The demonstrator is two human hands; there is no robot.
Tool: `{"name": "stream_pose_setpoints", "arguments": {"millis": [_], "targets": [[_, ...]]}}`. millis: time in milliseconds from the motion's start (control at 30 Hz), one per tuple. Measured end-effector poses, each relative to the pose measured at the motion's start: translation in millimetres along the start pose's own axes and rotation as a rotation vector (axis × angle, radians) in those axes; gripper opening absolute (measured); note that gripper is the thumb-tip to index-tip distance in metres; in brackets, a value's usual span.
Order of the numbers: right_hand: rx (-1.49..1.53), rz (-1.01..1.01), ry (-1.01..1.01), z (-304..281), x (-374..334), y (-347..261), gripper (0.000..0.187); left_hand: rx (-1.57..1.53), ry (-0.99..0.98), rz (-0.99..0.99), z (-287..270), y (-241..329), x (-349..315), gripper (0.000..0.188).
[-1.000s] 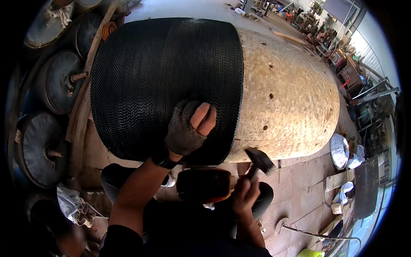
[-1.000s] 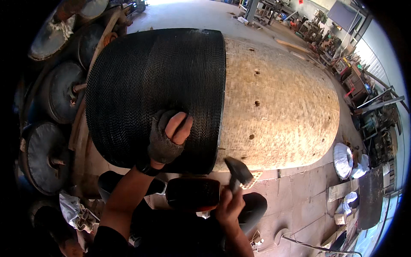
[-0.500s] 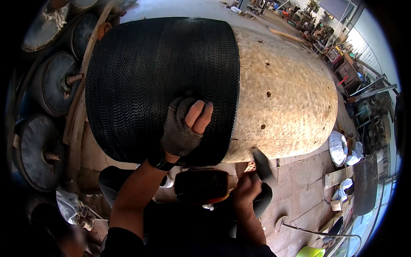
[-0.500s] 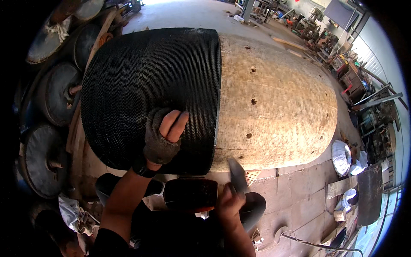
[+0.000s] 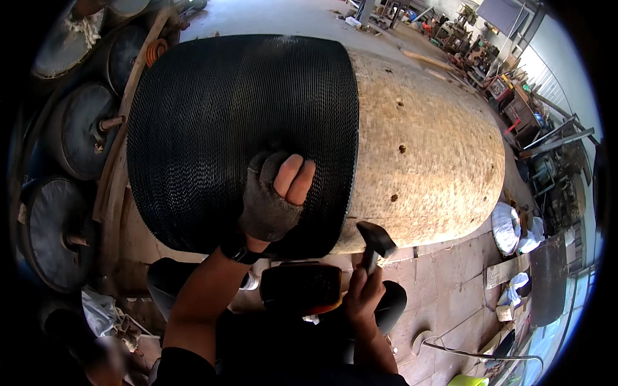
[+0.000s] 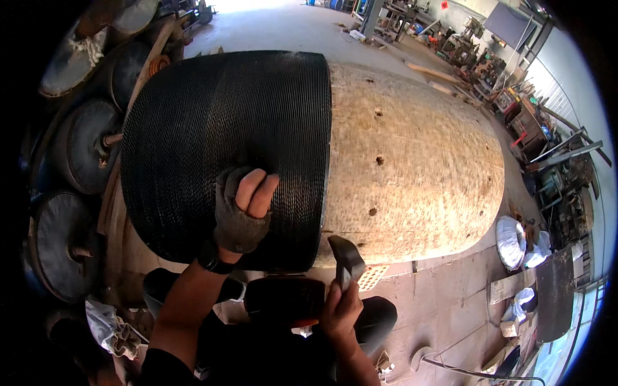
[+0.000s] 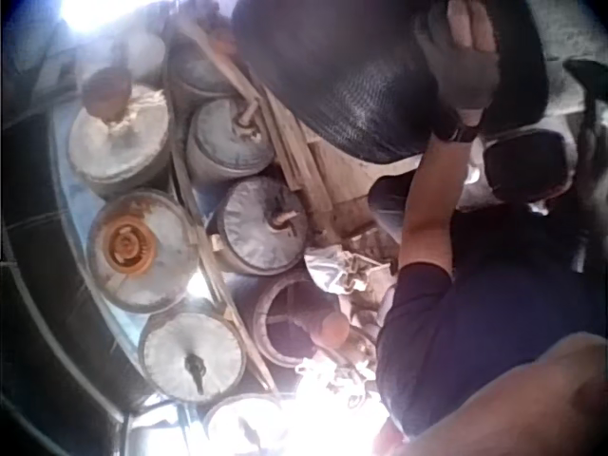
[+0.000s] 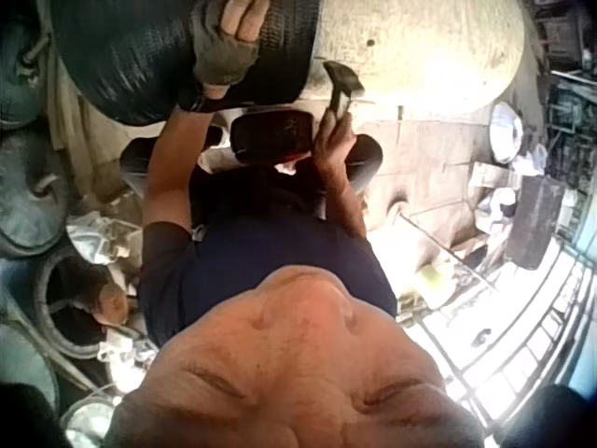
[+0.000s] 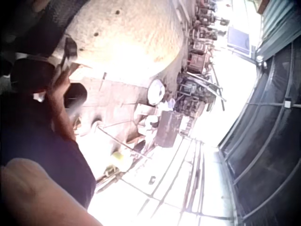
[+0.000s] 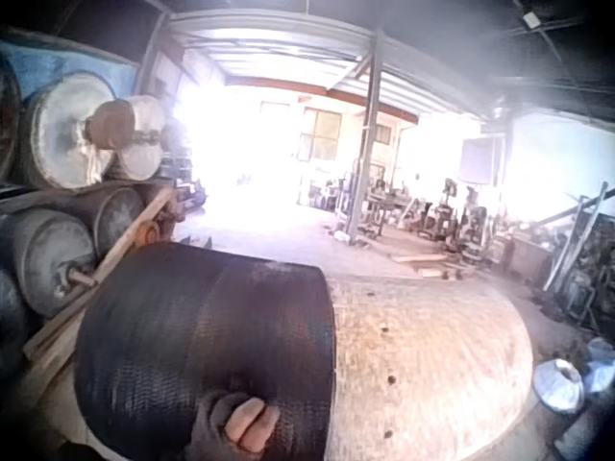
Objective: The person hammers small nails into a black mesh material wrapped around a large cylindrical wooden object.
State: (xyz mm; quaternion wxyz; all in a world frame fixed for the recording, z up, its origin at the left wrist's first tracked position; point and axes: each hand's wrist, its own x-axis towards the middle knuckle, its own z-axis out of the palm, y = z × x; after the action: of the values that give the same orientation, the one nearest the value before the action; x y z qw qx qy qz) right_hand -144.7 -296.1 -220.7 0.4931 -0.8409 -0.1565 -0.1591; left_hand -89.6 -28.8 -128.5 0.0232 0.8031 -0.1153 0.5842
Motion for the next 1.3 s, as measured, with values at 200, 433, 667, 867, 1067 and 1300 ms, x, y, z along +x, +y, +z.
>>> {"name": "stream_pose_setpoints", "arguments": {"millis": [200,433,667,867,1067,1300], "targets": [[-0.192,0.026,-0.043,13,15,10,0.027,0.062,-0.046,0.005,0,2,-1,0.033],[0.024,-0.148,0.099,0,-7,4,0.02,0.143,-0.074,0.007,-1,-5,3,0.043],[-0.123,0.084,-0.063,4,-39,32,0.017,0.222,-0.09,0.003,-8,6,7,0.042],[-0.045,0.124,-0.087,-3,-54,37,0.018,-0.332,-0.111,-0.12,-23,94,-50,0.038],[0.022,0.144,-0.12,-10,-59,36,0.022,-0.466,-0.261,-0.308,-21,136,-86,0.049],[0.028,0.084,-0.099,-13,-59,32,0.025,-0.376,-0.348,-0.266,-21,135,-78,0.056]]}}
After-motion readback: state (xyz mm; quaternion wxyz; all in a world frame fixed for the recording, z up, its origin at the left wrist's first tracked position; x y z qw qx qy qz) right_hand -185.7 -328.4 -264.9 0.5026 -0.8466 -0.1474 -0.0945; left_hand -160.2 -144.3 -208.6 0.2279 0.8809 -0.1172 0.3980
